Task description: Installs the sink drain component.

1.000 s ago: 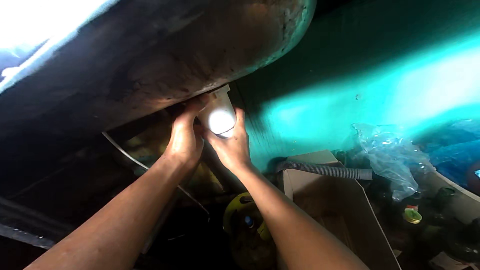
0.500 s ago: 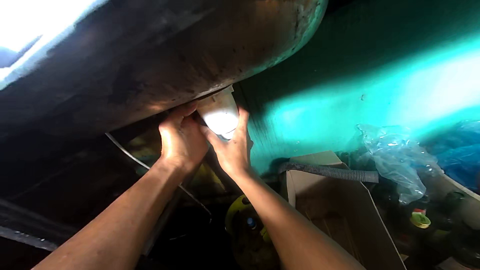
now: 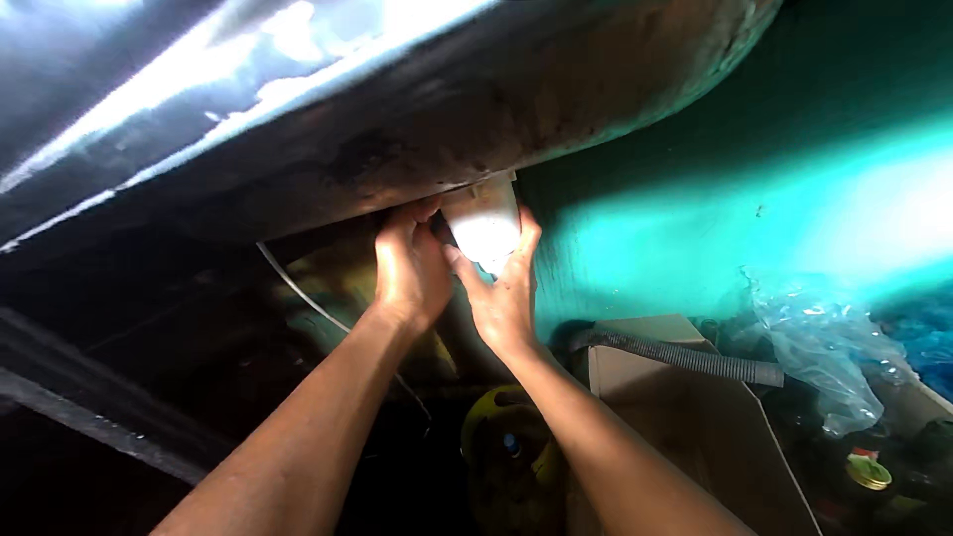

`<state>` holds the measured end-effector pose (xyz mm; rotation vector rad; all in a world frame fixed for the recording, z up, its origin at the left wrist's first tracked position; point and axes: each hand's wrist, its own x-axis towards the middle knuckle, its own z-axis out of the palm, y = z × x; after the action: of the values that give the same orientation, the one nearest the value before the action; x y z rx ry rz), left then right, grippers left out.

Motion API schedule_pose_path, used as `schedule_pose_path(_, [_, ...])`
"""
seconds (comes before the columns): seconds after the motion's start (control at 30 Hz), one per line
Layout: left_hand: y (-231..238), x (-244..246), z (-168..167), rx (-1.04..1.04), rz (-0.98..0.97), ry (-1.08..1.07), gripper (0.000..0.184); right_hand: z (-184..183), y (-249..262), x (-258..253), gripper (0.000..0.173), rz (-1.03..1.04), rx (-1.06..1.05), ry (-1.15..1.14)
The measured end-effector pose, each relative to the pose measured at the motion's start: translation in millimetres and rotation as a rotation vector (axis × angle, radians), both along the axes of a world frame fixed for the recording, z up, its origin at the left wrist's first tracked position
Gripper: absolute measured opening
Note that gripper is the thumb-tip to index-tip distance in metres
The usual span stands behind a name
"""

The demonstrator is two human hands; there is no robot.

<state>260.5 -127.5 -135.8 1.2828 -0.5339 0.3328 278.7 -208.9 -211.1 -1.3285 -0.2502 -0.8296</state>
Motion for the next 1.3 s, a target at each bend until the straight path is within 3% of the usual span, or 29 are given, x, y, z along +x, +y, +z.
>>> schedule_pose_path(0.17, [-6, 0, -21, 0.057, 0.108, -0.084, 0.042, -6, -7, -6, 0.092, 0.078, 0.113, -0.115])
schedule_pose_path(0.3, [-13, -2, -48, 0.158, 0.214, 0.035, 0.065, -30, -18, -6, 0.066, 0.09, 0.075, -0.132])
schedule_pose_path(0.43, [-15, -12, -56, 0.166, 0.196, 0.043, 0.056, -38, -32, -18, 0.053, 0.121, -0.001, -0.131])
schedule_pose_path(0.6, [-13, -15, -49, 0.163, 0.21, 0.069, 0.057, -33, -34, -17, 0.044, 0.186, -0.032, -0.157])
schedule_pose_path(0.7, [-14, -11, -55, 0.125, 0.175, 0.157, 0.06, -30, -39, -2, 0.043, 0.33, 0.052, -0.148])
schedule_pose_path(0.93, [-22, -3, -76, -0.08, 0.016, 0.378, 0.073, -28, -68, -5, 0.041, 0.869, 0.234, 0.17])
schedule_pose_path(1.07, [-24, 1, -83, -0.161, 0.005, 0.358, 0.069, -39, -60, -2, 0.024, 1.121, 0.426, 0.199])
schedule_pose_path(1.3, [-17, 1, -91, -0.153, -0.039, 0.273, 0.053, -33, -52, -7, 0.036, 1.278, 0.608, 0.298])
